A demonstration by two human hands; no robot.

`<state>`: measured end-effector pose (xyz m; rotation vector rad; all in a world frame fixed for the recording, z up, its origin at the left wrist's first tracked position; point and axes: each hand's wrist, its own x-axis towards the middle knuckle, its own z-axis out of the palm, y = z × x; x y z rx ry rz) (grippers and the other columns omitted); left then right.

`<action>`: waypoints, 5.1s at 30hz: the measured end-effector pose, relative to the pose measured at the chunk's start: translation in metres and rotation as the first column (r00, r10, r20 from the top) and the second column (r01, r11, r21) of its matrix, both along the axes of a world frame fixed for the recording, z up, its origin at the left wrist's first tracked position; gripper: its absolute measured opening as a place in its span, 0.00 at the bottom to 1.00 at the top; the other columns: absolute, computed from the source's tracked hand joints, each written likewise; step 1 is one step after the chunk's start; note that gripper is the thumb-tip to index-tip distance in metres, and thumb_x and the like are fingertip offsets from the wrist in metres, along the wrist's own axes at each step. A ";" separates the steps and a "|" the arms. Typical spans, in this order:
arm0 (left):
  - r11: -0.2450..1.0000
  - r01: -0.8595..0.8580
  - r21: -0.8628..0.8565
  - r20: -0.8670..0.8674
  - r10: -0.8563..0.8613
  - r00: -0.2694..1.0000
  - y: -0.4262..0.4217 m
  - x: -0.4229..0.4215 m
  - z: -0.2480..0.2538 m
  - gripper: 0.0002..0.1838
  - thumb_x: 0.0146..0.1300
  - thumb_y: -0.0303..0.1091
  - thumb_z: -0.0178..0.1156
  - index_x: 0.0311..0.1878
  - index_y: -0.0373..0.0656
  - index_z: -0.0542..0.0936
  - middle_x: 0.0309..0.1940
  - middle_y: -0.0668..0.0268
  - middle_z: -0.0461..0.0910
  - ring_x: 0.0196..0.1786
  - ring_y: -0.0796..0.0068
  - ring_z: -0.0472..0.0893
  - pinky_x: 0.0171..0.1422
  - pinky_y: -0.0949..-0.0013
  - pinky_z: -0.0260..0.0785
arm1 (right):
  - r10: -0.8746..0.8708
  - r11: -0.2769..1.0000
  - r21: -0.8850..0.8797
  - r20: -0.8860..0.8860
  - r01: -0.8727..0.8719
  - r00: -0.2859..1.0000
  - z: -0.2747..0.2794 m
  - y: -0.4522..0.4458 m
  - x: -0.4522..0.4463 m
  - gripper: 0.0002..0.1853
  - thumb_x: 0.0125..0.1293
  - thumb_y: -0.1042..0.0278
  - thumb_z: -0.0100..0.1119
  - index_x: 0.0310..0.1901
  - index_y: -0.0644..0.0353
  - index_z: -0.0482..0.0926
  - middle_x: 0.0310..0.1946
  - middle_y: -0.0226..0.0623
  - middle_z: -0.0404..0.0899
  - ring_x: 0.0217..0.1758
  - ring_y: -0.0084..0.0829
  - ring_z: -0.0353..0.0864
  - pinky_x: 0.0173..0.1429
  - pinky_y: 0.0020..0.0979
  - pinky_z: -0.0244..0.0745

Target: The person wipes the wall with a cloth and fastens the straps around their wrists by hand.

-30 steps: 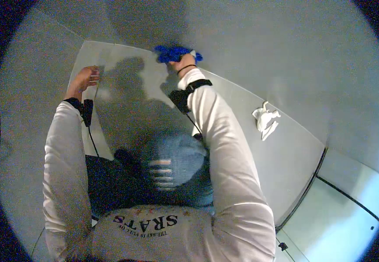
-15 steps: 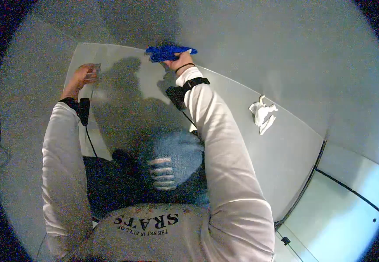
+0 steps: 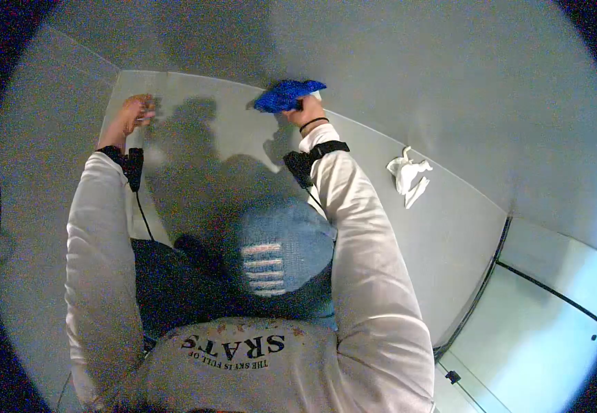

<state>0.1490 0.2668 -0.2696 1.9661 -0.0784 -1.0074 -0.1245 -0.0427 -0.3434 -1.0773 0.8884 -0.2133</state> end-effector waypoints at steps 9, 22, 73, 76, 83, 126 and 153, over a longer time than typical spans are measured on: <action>0.996 -0.010 0.091 -0.029 0.012 0.999 0.025 0.017 -0.023 0.13 0.62 0.43 0.50 0.47 0.49 0.73 0.36 0.71 0.74 0.33 0.76 0.76 0.34 0.68 0.66 | -0.494 0.608 0.690 -0.060 0.393 0.868 0.004 0.010 0.050 0.22 0.59 0.73 0.43 0.57 0.62 0.64 0.59 0.45 0.66 0.63 0.49 0.62 0.66 0.51 0.55; 0.996 0.025 0.087 -0.012 -0.024 1.000 0.006 0.009 -0.009 0.16 0.62 0.45 0.50 0.48 0.48 0.72 0.38 0.70 0.73 0.36 0.75 0.75 0.37 0.65 0.68 | 0.106 0.721 -0.568 -0.475 -0.397 0.873 -0.027 -0.042 -0.037 0.17 0.47 0.65 0.70 0.37 0.64 0.79 0.32 0.32 0.80 0.37 0.24 0.76 0.47 0.27 0.73; 0.999 -0.030 0.016 -0.003 0.030 1.000 0.028 0.015 -0.054 0.17 0.62 0.47 0.51 0.48 0.48 0.74 0.35 0.69 0.74 0.32 0.71 0.75 0.32 0.67 0.66 | 0.300 0.229 -0.574 -0.727 -0.786 0.618 -0.061 -0.027 0.063 0.30 0.52 0.51 0.65 0.54 0.59 0.73 0.53 0.38 0.75 0.57 0.37 0.72 0.63 0.28 0.63; 0.996 0.074 0.048 0.012 -0.074 0.997 0.012 0.024 -0.047 0.16 0.61 0.47 0.53 0.43 0.45 0.75 0.33 0.68 0.73 0.29 0.71 0.72 0.30 0.68 0.64 | 0.248 0.274 -0.431 -0.832 -0.860 0.496 -0.062 -0.023 0.076 0.29 0.51 0.52 0.66 0.52 0.60 0.74 0.52 0.40 0.76 0.57 0.37 0.73 0.62 0.30 0.65; 0.799 0.566 -0.203 0.314 -0.494 0.811 -0.136 -0.098 0.062 0.19 0.59 0.51 0.57 0.39 0.44 0.79 0.26 0.70 0.77 0.29 0.81 0.75 0.35 0.72 0.68 | 0.255 0.293 -0.474 -0.798 -0.830 0.546 -0.066 -0.026 0.069 0.29 0.48 0.51 0.68 0.49 0.61 0.75 0.48 0.41 0.77 0.52 0.37 0.74 0.58 0.32 0.67; 0.879 0.462 -0.119 0.490 -0.352 0.797 -0.153 -0.258 -0.004 0.16 0.46 0.31 0.61 0.38 0.37 0.70 0.34 0.53 0.77 0.40 0.55 0.77 0.45 0.60 0.69 | 0.266 0.285 -0.568 -0.727 -0.772 0.633 -0.045 -0.025 0.042 0.22 0.40 0.58 0.69 0.37 0.64 0.80 0.37 0.49 0.80 0.44 0.47 0.79 0.47 0.36 0.72; 0.578 0.764 0.288 0.833 -0.545 0.099 -0.193 -0.235 0.034 0.10 0.46 0.28 0.57 0.35 0.46 0.79 0.35 0.60 0.77 0.42 0.58 0.77 0.49 0.56 0.63 | 0.185 0.337 -0.594 -0.719 -0.731 0.670 -0.057 -0.009 0.033 0.30 0.35 0.53 0.71 0.41 0.63 0.79 0.39 0.48 0.80 0.43 0.43 0.79 0.49 0.34 0.72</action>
